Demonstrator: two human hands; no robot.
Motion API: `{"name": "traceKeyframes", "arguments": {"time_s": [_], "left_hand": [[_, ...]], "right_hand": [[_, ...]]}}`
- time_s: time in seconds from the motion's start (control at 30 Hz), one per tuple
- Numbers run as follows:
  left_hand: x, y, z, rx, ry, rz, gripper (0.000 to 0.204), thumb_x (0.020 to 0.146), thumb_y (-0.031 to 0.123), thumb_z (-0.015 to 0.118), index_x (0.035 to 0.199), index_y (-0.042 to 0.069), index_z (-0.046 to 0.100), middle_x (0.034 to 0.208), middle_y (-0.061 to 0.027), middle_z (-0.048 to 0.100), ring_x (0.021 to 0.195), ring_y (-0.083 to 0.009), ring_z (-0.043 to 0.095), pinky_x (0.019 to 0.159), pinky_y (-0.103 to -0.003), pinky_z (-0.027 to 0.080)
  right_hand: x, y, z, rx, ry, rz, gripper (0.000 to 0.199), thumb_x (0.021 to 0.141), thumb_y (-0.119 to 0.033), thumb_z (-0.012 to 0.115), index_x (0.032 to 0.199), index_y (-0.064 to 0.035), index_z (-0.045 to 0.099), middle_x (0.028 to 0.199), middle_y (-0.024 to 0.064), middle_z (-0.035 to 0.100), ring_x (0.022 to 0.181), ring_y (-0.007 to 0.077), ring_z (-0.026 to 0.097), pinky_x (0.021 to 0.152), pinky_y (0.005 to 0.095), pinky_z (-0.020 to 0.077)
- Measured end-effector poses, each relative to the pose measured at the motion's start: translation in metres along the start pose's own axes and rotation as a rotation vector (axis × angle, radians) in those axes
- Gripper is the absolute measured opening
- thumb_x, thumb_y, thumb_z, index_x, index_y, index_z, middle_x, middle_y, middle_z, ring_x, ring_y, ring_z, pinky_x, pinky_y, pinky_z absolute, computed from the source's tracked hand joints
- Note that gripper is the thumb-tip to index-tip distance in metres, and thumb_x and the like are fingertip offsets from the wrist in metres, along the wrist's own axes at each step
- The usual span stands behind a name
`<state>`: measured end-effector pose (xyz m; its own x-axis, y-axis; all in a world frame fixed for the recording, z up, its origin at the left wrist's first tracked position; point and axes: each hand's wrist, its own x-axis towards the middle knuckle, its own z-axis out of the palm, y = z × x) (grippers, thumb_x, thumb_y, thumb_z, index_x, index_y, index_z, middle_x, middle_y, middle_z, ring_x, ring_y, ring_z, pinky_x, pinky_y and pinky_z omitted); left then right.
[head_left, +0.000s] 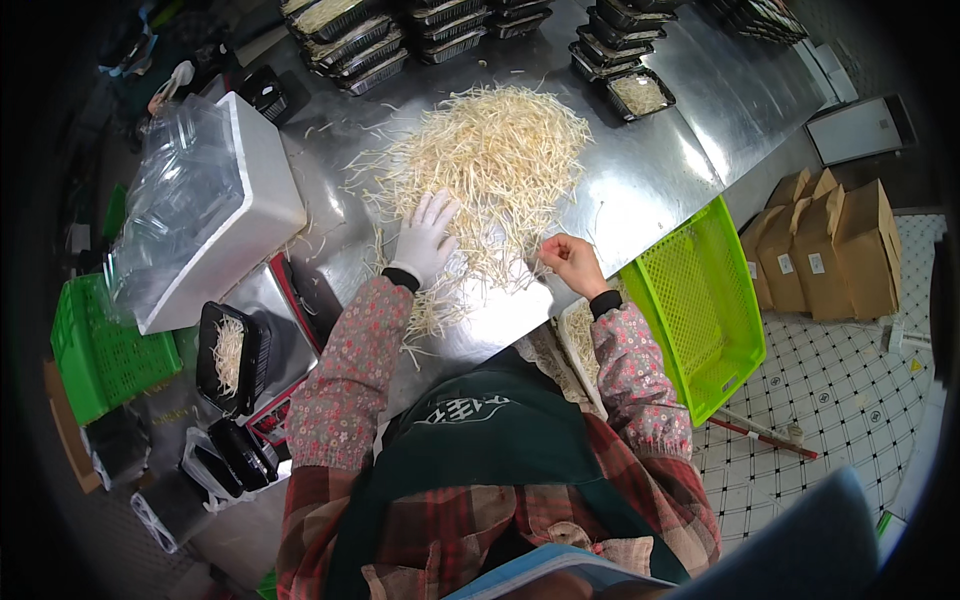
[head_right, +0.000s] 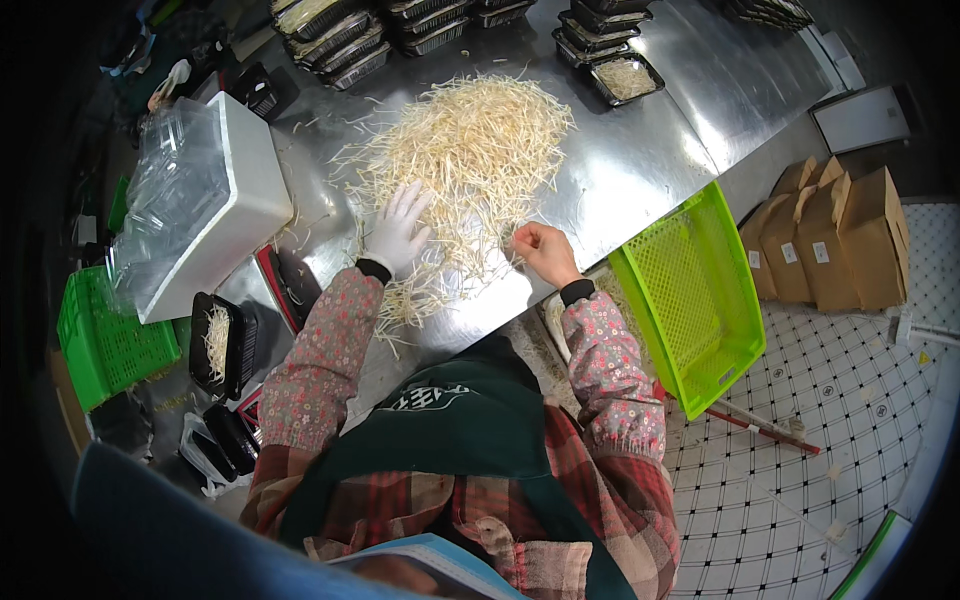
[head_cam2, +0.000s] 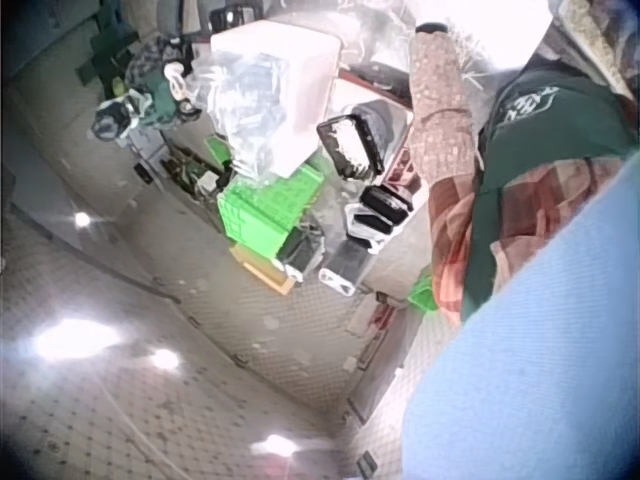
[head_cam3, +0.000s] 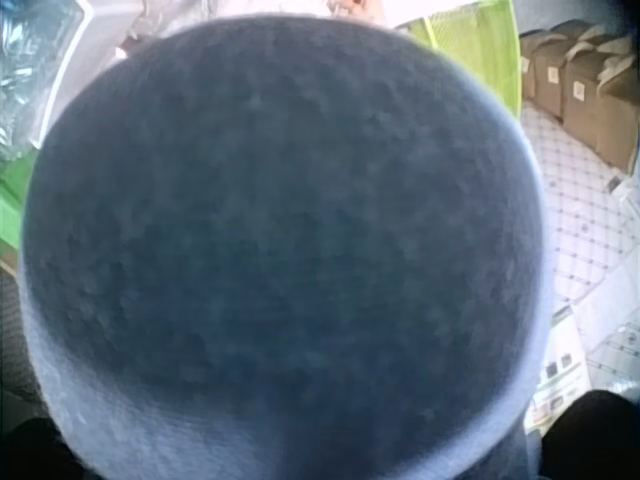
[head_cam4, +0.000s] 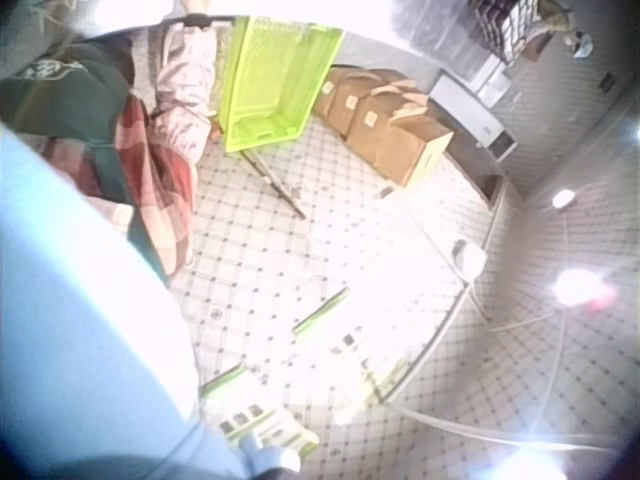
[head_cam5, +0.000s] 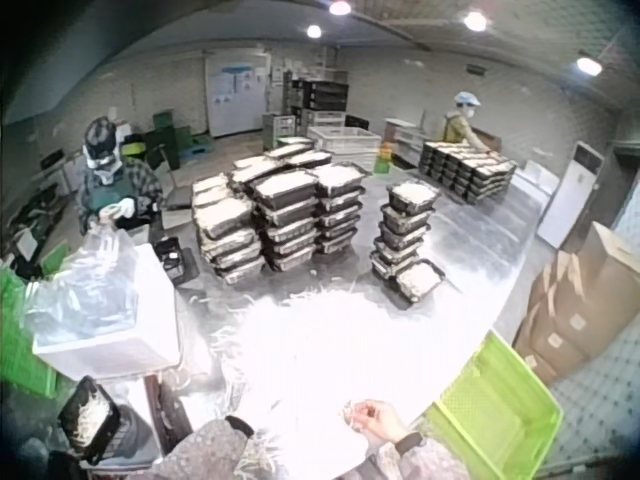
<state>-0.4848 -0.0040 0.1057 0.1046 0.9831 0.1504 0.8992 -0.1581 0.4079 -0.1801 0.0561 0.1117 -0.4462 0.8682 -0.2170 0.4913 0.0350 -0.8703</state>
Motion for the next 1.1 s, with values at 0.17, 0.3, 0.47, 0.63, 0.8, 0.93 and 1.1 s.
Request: {"name": "traceKeyframes", "arguments": {"time_s": [0.17, 0.3, 0.47, 0.63, 0.8, 0.93, 1.1], "left_hand": [[-0.007, -0.012, 0.01, 0.128, -0.176, -0.016, 0.047, 0.088, 0.03, 0.056, 0.133, 0.022, 0.05, 0.148, -0.0074, 0.037, 0.14, -0.0318, 0.026, 0.109, -0.056, 0.023], [-0.066, -0.011, 0.005, 0.09, -0.162, -0.026, 0.036, 0.087, 0.029, 0.059, 0.122, 0.02, 0.057, 0.142, -0.0064, 0.042, 0.137, -0.0325, 0.03, 0.107, -0.057, 0.026], [-0.137, -0.001, 0.001, 0.043, -0.119, -0.163, 0.036, 0.086, 0.027, 0.061, 0.121, 0.022, 0.06, 0.141, -0.0073, 0.044, 0.135, -0.0336, 0.033, 0.107, -0.056, 0.026], [-0.163, 0.012, -0.014, -0.005, -0.08, -0.269, 0.034, 0.085, 0.025, 0.062, 0.12, 0.022, 0.064, 0.142, -0.008, 0.044, 0.135, -0.0349, 0.033, 0.108, -0.055, 0.026], [-0.163, 0.02, -0.022, -0.064, 0.038, -0.347, 0.031, 0.084, 0.019, 0.064, 0.115, 0.017, 0.066, 0.141, -0.0097, 0.046, 0.134, -0.0359, 0.035, 0.108, -0.051, 0.028], [-0.175, 0.022, -0.026, -0.092, 0.106, -0.398, 0.031, 0.083, 0.016, 0.065, 0.113, 0.015, 0.066, 0.139, -0.0117, 0.047, 0.133, -0.0372, 0.037, 0.107, -0.047, 0.031], [-0.181, 0.032, -0.026, -0.14, 0.152, -0.427, 0.03, 0.083, 0.016, 0.065, 0.113, 0.013, 0.066, 0.139, -0.013, 0.048, 0.133, -0.0377, 0.037, 0.107, -0.047, 0.032]], "right_hand": [[0.004, -0.011, 0.003, -0.602, 0.155, -0.091, 0.036, 0.077, -0.016, 0.068, 0.112, -0.0077, 0.063, 0.107, 0.0102, 0.064, 0.096, 0.0309, 0.059, 0.074, 0.0416, 0.0497], [-0.01, -0.02, 0.035, -0.548, 0.138, -0.474, 0.054, 0.075, -0.019, 0.07, 0.126, -0.0105, 0.054, 0.128, 0.0116, 0.055, 0.113, 0.0327, 0.051, 0.087, 0.0423, 0.0458], [-0.023, -0.014, 0.059, -0.501, -0.172, -0.585, 0.037, 0.079, -0.028, 0.07, 0.113, -0.0146, 0.066, 0.115, 0.0044, 0.064, 0.111, 0.0263, 0.052, 0.091, 0.0425, 0.0386], [0.015, -0.017, 0.044, -0.507, -0.091, -0.385, 0.019, 0.082, -0.024, 0.066, 0.097, -0.0149, 0.072, 0.097, 0.0032, 0.069, 0.092, 0.0241, 0.056, 0.082, 0.0392, 0.0396], [0.049, -0.013, 0.06, -0.593, 0.131, -0.555, 0.014, 0.077, -0.016, 0.065, 0.089, -0.0145, 0.072, 0.096, 0.0046, 0.058, 0.096, 0.0255, 0.052, 0.081, 0.0385, 0.0395], [0.045, 0.007, 0.036, -0.625, 0.11, -0.494, 0.008, 0.076, -0.019, 0.067, 0.081, -0.0145, 0.072, 0.092, 0.0039, 0.057, 0.096, 0.0258, 0.051, 0.08, 0.0393, 0.0384], [0.057, -0.007, 0.051, -0.566, 0.17, -0.459, 0.006, 0.076, -0.018, 0.068, 0.079, -0.0139, 0.072, 0.086, 0.0041, 0.059, 0.091, 0.0259, 0.054, 0.078, 0.0393, 0.0414]]}}
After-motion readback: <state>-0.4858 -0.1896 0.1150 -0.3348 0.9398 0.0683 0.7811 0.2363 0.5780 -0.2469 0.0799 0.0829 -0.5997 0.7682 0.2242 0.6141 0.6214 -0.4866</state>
